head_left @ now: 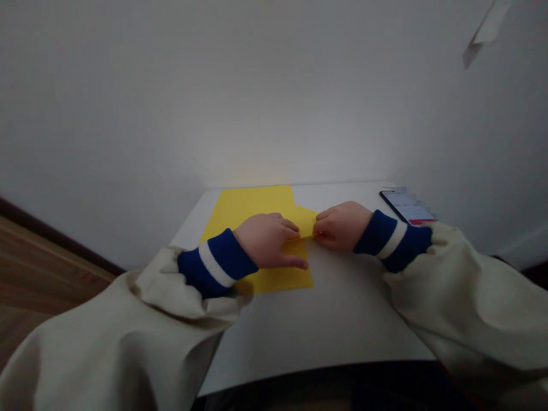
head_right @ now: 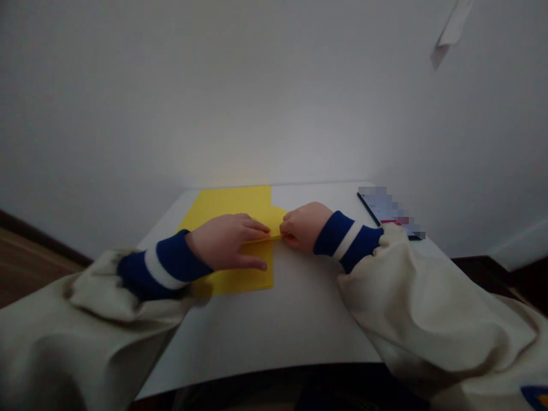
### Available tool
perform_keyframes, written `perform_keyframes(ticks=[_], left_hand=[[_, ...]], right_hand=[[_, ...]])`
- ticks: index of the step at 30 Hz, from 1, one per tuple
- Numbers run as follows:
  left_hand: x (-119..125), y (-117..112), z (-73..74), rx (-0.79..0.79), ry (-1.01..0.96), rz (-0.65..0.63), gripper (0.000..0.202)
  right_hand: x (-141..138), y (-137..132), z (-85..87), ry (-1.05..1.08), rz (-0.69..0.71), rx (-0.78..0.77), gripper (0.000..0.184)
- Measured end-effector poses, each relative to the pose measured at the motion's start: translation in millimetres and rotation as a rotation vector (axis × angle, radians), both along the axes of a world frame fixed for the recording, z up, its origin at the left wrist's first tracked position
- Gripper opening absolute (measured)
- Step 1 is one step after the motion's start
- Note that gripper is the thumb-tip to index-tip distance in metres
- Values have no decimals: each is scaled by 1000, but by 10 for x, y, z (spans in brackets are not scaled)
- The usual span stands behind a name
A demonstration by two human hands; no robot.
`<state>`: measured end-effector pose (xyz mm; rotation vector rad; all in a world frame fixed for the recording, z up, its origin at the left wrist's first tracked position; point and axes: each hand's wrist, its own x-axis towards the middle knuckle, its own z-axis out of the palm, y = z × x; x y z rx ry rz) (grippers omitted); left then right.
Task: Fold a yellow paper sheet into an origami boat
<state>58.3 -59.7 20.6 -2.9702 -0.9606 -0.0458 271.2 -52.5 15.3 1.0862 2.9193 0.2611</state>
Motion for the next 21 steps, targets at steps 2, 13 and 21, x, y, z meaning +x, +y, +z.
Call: perform_keyframes(ticks=[2,13,21], left_hand=[[38,-36,-21,39,70,41,39],[-52,83,-188,91,18,79,26],[-157,183,-234,-119,-94,232,28]], right_hand=[[-8,6,-1,35,-17,-62,22],[147,215,-48,106,-129,-380,18],[218,228,-33,87,-290,-453,19]])
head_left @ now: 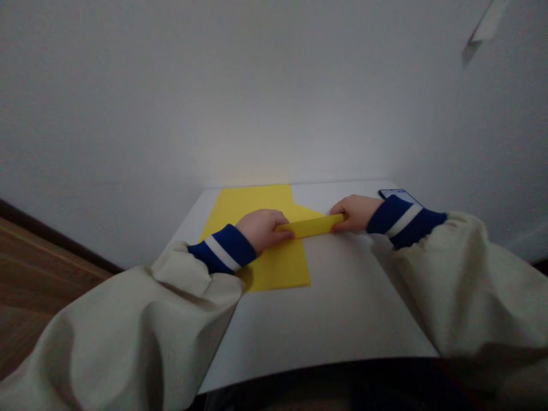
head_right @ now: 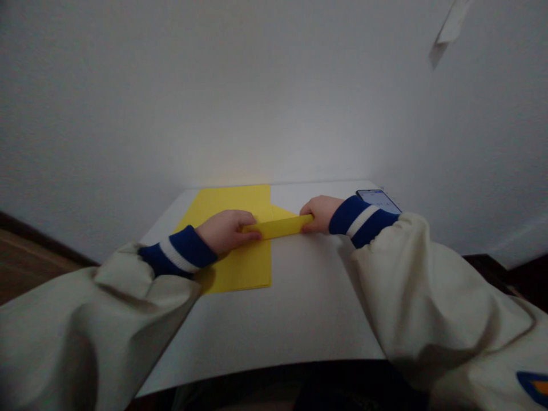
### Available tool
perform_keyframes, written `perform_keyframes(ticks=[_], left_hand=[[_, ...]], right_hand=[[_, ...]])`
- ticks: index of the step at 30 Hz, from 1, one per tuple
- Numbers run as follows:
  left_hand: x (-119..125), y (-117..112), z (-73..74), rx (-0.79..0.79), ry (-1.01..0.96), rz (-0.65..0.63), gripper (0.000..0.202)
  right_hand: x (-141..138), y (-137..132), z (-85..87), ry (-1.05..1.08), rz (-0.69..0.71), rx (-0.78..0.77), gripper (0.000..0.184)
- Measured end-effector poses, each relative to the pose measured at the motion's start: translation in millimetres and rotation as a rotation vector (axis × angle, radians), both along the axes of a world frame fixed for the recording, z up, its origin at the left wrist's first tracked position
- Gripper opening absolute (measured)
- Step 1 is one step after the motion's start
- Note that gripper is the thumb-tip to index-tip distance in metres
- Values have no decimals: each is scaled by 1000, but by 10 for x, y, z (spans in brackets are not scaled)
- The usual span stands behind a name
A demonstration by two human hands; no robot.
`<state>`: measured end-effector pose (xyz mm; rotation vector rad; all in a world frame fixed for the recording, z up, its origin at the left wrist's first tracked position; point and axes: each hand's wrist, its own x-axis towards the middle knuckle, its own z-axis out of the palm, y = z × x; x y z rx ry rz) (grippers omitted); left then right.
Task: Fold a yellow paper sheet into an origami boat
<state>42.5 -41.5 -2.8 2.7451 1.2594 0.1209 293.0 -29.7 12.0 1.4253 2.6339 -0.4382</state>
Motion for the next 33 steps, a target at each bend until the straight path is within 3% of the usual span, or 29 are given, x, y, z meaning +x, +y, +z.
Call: perform_keyframes(ticks=[5,9,16,21,24,28,33], left_hand=[[13,-14,10,37,15,-15,29],[21,-12,-10,31,-3,-41,27],[18,-28,-32,-43,-33,83,28],[0,-19,-44,-31,-32,39,29],[-12,-20,-50,-17,-30,29,30],[-2,-31,-19,-35,-51,44,29],[56,-31,69,-46,-56,66,31]], right_hand=[[-50,-60,53,-13,63,-35,19],[-38,-61,69,-58,2,-55,22],[57,31,10,-67,-143,-206,31],[91,59,-23,-21,-197,-238,30],[65,49,-4,-28,-126,-179,33],[-109,-44,61,-5,46,19,31],[-379,-178,80,44,78,243,35]])
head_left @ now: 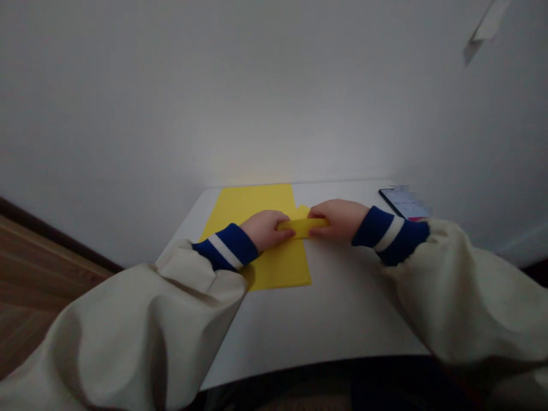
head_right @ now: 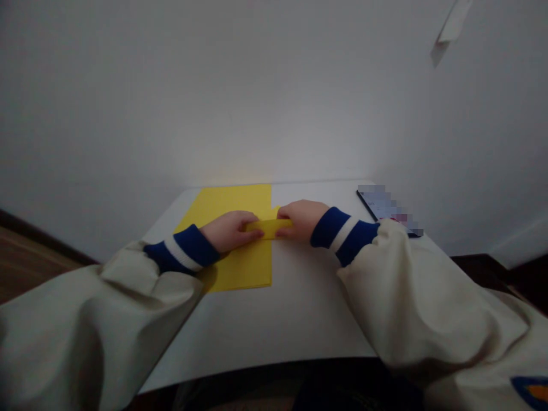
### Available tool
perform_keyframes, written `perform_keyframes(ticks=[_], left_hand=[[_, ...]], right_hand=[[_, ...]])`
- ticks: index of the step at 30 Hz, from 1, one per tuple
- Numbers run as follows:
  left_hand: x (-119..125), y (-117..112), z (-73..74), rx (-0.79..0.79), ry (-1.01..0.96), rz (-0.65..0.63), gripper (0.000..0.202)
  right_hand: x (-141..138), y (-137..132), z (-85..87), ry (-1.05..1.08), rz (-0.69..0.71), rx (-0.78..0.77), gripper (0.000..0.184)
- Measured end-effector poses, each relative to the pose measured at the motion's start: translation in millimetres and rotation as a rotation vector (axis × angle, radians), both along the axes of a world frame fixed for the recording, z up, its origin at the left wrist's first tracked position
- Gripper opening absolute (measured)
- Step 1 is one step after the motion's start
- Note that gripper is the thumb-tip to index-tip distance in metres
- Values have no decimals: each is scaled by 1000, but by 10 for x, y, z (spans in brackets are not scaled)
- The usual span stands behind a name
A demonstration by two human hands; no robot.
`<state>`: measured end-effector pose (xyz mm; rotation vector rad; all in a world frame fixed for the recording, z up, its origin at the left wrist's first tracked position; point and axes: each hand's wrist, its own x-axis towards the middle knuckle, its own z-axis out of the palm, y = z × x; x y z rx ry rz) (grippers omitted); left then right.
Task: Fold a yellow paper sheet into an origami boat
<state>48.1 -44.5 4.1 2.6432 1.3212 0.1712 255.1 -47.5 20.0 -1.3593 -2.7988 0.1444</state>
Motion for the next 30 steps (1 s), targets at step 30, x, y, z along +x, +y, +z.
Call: perform_keyframes(ticks=[30], left_hand=[[-118,97,264,-194,131,98,24]], right_hand=[[98,169,-267,257,84,63,20]])
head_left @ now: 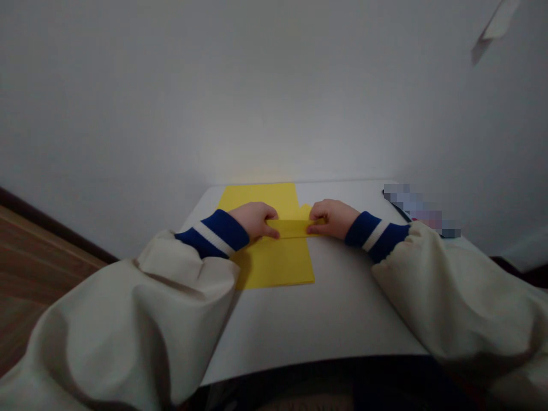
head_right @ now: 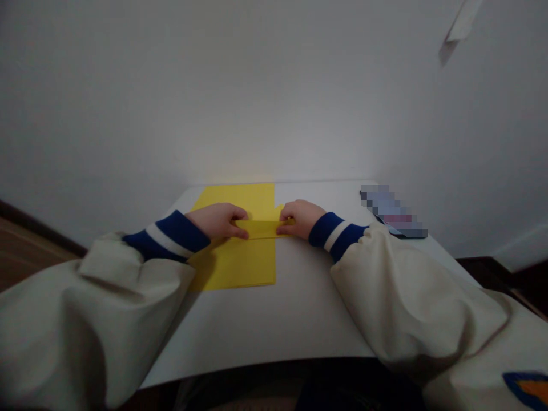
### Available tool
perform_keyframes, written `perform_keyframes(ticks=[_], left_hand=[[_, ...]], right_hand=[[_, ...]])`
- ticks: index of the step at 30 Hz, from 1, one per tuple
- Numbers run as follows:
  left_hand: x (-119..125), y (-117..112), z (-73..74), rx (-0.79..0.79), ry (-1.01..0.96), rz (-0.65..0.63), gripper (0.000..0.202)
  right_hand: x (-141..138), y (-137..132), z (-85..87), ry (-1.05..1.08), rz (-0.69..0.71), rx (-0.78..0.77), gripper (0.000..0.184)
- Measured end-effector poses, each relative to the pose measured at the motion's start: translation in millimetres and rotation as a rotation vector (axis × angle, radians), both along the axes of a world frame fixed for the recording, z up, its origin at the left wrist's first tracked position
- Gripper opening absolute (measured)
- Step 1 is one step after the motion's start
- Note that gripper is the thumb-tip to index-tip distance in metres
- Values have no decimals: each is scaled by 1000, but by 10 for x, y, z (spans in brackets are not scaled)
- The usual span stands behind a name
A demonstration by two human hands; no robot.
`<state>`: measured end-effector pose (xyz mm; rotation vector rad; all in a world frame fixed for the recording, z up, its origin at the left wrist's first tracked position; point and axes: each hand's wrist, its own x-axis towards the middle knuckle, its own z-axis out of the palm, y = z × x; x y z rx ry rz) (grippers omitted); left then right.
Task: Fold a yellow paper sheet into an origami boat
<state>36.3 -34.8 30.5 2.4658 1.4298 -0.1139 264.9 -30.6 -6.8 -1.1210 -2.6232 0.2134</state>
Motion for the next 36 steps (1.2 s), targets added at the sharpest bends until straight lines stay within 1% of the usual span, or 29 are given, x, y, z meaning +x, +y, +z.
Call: perform_keyframes(ticks=[3,5,8,14,18,22,24,25,27,28,30,31,32,33,34,35,36], left_hand=[[-16,-5,11,-93,-14,34,23],[-30,-1,15,-126,-18,33,22],[-56,16,17,-160,-6,34,21],[-97,45,17,-168,-5,44,21],[-131,55,2,-256,-41,71,21],[-194,94,-22,-369,-96,107,28],[-213,109,-22,-381,-96,70,34],[-211,109,-19,-358,-92,37,38],[-173,84,-15,-257,-79,-11,44],[-136,59,-19,-163,-78,-11,47],[-34,-10,-49,-4,-33,65,51],[24,-49,-75,117,-5,96,54],[82,-85,-106,262,-1,91,54],[135,-116,-140,391,-12,62,52],[181,-140,-171,462,-13,0,48],[216,-154,-198,503,-6,-71,43],[239,-159,-220,521,6,-116,40]], right_hand=[[4,8,-4,7,-3,-5,20],[8,12,-9,12,-3,-4,20],[18,16,-21,18,5,-2,20],[19,15,-30,31,12,6,20],[10,2,-18,24,-16,-2,20],[0,-4,-12,22,-54,-18,20],[-6,0,-14,31,-53,-27,19],[-9,4,-15,35,-47,-31,18],[-15,9,-15,40,-31,-39,17],[-17,11,-15,41,-26,-42,16],[-21,8,-11,44,-19,-45,16],[-23,5,-8,47,-17,-44,16],[-26,0,-4,50,-20,-38,16],[-29,-5,0,50,-25,-30,17],[-34,-11,4,46,-32,-23,17],[-40,-18,10,39,-39,-16,18],[-46,-25,16,31,-46,-9,18]])
